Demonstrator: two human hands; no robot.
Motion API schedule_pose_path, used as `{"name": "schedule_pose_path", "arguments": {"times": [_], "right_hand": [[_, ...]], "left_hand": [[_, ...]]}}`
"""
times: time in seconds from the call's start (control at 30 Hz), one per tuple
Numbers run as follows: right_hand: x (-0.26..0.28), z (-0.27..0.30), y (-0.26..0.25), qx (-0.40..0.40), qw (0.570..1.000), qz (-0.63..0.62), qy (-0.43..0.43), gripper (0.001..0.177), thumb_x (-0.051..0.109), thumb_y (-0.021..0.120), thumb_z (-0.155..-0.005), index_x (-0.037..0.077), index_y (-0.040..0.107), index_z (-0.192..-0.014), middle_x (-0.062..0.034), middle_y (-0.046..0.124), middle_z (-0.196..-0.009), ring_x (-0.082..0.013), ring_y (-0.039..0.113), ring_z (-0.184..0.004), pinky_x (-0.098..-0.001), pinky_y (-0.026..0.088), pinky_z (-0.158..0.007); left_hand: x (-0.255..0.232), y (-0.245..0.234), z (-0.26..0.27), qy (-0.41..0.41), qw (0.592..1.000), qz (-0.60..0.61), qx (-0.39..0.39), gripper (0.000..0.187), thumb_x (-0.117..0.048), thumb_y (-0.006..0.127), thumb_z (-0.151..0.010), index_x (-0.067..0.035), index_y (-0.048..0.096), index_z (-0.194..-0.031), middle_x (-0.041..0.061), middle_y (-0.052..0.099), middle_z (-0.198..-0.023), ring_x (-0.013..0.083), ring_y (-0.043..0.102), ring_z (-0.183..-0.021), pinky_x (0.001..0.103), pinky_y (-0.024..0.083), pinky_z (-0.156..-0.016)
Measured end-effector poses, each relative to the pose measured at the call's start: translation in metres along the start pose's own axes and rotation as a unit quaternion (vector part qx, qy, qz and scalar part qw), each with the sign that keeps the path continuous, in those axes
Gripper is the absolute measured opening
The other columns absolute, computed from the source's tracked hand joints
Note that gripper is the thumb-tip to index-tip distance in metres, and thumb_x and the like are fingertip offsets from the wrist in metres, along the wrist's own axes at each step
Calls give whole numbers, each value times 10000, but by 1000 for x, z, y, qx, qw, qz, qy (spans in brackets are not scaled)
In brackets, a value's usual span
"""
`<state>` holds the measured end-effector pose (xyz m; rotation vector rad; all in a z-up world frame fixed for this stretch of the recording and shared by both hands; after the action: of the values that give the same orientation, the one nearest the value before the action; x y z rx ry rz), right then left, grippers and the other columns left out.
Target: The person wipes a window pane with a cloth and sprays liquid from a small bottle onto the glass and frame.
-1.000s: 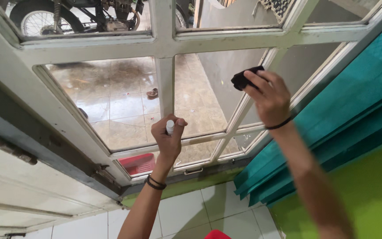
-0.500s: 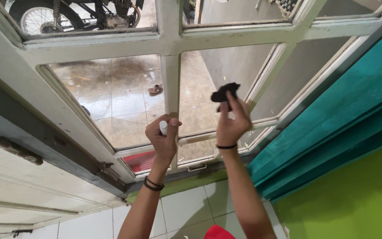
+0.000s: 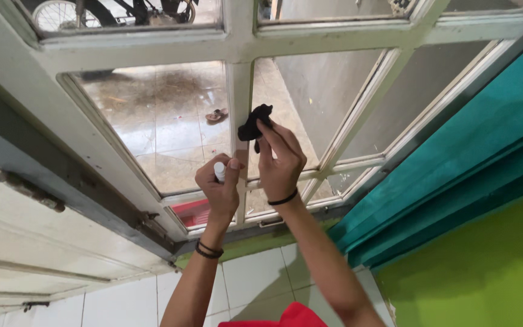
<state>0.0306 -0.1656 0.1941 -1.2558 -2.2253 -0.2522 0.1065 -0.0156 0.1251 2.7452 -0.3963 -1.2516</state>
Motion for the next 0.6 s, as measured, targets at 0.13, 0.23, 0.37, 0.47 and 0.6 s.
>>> {"name": "schedule_pose_path", "arguments": {"times": [0.13,0.23,0.37,0.47,0.6], "right_hand": [[10,1,1,115,964,140,-192,338,-84,734,-852,49,772,-1161,-110,712,-1211,-269,643,-991,-370,574,-862],[10,11,1,203,889,213,-350,237,41,756,-879,60,770,-1115,-77,680,-1280,-265,603,-1039,-359,566,-891],[-7,6,-11,246,820,274,-438,164,86,731,-908,53,743,-1068,-75,643,-1330,-271,587,-1113,-386,561,-930],[-19,0,-24,252,768,307,-502,153,131,719,-945,81,719,-1090,-73,620,-1334,-266,572,-1144,-394,536,-970],[-32,-14,-52,295,721,326,-536,126,136,721,-932,95,710,-1050,-56,627,-1300,-246,571,-1142,-395,510,-963]], "left_hand": [[-3,2,3,1,1000,-6,2,336,-217,658,-1009,8,653,-759,-3,504,-623,75,411,-585,281,279,-547],[-3,3,4,-8,1000,-15,2,327,-210,662,-1000,9,662,-757,-3,487,-610,74,407,-574,280,271,-541],[-9,4,3,13,1000,-10,-5,330,-210,657,-1019,8,663,-771,-4,495,-623,73,411,-592,282,286,-563],[-7,6,3,2,1000,-4,-5,327,-212,652,-1014,7,671,-773,-6,499,-617,69,417,-581,277,286,-547],[-5,10,3,-1,1000,1,1,334,-227,653,-1016,2,673,-773,-4,532,-622,64,448,-572,271,307,-537]]}}
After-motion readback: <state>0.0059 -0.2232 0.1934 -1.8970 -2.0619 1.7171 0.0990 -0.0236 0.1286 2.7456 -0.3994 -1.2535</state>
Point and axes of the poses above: each hand's wrist, its own z-axis away from the middle knuckle, its own y-axis out of the palm, x = y × z, the point moved 10 cm from there along -z, towards the middle knuckle
